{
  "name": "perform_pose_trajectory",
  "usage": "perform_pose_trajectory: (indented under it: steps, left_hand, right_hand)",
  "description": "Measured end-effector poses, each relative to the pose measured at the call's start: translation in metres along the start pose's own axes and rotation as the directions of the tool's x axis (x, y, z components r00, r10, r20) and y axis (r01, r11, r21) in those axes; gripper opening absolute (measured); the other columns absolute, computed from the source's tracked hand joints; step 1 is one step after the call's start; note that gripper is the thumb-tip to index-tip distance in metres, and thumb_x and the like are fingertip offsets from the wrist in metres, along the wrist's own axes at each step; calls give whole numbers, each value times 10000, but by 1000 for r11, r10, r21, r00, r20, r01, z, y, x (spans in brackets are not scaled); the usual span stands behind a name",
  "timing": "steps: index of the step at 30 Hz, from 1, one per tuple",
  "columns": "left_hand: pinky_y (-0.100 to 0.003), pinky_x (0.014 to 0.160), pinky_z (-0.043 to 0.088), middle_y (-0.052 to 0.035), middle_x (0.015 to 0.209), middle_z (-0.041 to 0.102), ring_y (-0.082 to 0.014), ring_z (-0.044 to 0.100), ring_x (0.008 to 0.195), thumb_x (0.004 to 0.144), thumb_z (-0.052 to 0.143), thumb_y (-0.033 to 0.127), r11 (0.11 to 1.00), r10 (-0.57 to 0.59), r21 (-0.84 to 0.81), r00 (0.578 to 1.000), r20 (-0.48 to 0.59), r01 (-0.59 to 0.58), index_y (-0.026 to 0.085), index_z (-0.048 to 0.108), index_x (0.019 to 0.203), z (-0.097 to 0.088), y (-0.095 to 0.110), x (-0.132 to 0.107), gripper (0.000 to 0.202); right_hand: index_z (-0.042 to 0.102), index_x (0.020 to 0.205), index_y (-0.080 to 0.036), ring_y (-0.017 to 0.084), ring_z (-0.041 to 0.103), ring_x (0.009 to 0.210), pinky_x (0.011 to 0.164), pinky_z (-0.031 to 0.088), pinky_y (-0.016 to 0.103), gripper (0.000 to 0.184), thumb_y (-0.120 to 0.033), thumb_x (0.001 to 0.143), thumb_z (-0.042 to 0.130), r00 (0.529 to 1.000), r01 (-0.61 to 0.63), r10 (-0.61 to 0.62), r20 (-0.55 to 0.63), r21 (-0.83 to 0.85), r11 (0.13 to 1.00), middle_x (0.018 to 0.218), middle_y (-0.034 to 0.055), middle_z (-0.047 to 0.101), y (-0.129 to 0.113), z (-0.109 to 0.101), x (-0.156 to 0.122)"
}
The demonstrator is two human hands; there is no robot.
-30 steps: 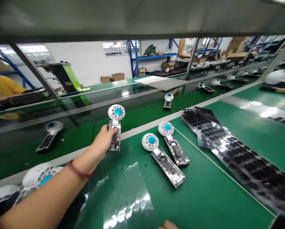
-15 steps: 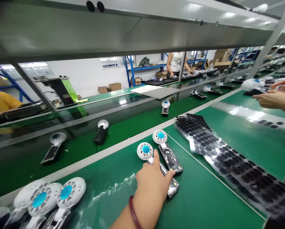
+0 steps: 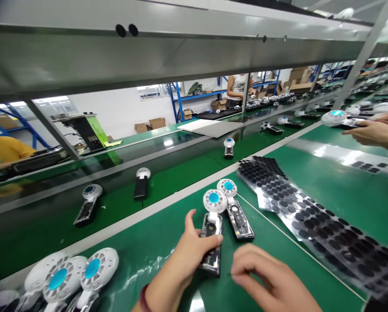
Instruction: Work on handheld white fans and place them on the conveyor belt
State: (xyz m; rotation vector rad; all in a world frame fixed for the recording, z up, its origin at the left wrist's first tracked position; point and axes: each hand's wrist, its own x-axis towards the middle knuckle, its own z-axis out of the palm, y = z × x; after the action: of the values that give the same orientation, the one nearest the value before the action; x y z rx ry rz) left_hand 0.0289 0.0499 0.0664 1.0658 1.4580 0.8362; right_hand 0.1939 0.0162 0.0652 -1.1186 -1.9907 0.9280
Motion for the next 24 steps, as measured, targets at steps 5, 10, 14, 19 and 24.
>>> perform_pose_trajectory:
  steps: [5, 10, 14, 19, 24]
  left_hand:
    - [-319, 646, 509, -67, 877, 558, -197, 598, 755, 630, 636, 361, 895, -75, -434, 995, 72, 99, 144, 392, 1067, -18, -21, -23, 545]
    - [-329, 588, 509, -23, 798, 613, -196, 623, 618, 552, 696, 204, 928, -55, -371, 996, -65, 27, 216, 250, 1208, -26, -44, -28, 793]
    - [-301, 655, 501, -55, 894, 637, -223, 638, 764, 551, 652, 164, 961, -55, -276, 989, -138, 16, 203, 267, 1240, -27, -53, -26, 790]
    - [-308, 656, 495, -53, 877, 629, -201, 628, 688, 576, 580, 183, 982, -92, -179, 987, -129, 68, 169, 253, 1228, -27, -42, -32, 730]
    - [-325, 728, 478, -99, 981, 617, -222, 617, 811, 569, 533, 221, 989, -88, -132, 985, -147, 69, 138, 253, 1216, -26, -36, -33, 710]
  right_hand:
    - [567, 660, -236, 143, 582, 786, 674, 464, 209, 161, -190, 787, 480, 986, -162, 148, 78, 212, 964, 823, -11, 558, -23, 17, 41]
    - [625, 708, -230, 138, 576, 749, 675, 454, 234, 196, -130, 788, 478, 978, -158, 130, 162, 178, 971, 786, -13, 592, -33, 41, 65]
    - [659, 728, -233, 143, 571, 804, 714, 433, 227, 203, -96, 789, 522, 984, -86, 77, 163, 52, 995, 770, -15, 612, -31, 48, 70]
    - [659, 720, -230, 124, 563, 799, 694, 431, 200, 205, -74, 796, 550, 976, -93, 86, 198, 25, 995, 763, -25, 602, -31, 49, 70]
    - [644, 718, -218, 116, 547, 808, 694, 430, 198, 216, -44, 801, 547, 974, -64, 65, 215, -13, 998, 756, -27, 592, -31, 50, 69]
